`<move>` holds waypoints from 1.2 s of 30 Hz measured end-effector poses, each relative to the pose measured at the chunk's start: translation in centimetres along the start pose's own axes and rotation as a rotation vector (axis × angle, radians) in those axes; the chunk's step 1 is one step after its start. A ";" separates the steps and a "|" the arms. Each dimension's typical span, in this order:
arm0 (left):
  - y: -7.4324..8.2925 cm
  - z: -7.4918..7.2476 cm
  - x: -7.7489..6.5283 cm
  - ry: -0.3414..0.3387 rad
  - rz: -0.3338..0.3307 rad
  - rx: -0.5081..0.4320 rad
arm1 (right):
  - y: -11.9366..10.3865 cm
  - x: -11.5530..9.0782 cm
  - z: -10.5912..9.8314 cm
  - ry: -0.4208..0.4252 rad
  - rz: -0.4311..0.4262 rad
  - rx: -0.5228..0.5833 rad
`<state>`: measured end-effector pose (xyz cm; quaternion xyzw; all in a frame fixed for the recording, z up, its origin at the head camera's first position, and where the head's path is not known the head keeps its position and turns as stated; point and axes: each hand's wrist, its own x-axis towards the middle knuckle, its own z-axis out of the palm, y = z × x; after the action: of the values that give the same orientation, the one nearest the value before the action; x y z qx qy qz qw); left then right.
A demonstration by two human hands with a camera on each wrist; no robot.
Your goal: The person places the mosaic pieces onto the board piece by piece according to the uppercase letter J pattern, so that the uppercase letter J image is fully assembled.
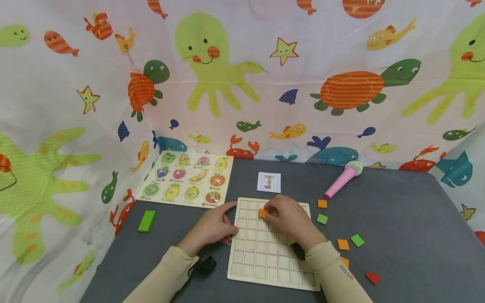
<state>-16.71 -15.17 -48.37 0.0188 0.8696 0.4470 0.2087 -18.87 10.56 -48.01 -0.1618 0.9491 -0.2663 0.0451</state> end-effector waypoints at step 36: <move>-0.1 0.1 0.1 -0.007 -0.011 0.002 | -0.4 0.2 0.4 0.008 -0.021 -0.100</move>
<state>-16.79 -15.11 -48.54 0.0161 0.8694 0.4450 0.2142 -18.87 9.97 -48.20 -0.1729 0.9597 -0.2195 0.0303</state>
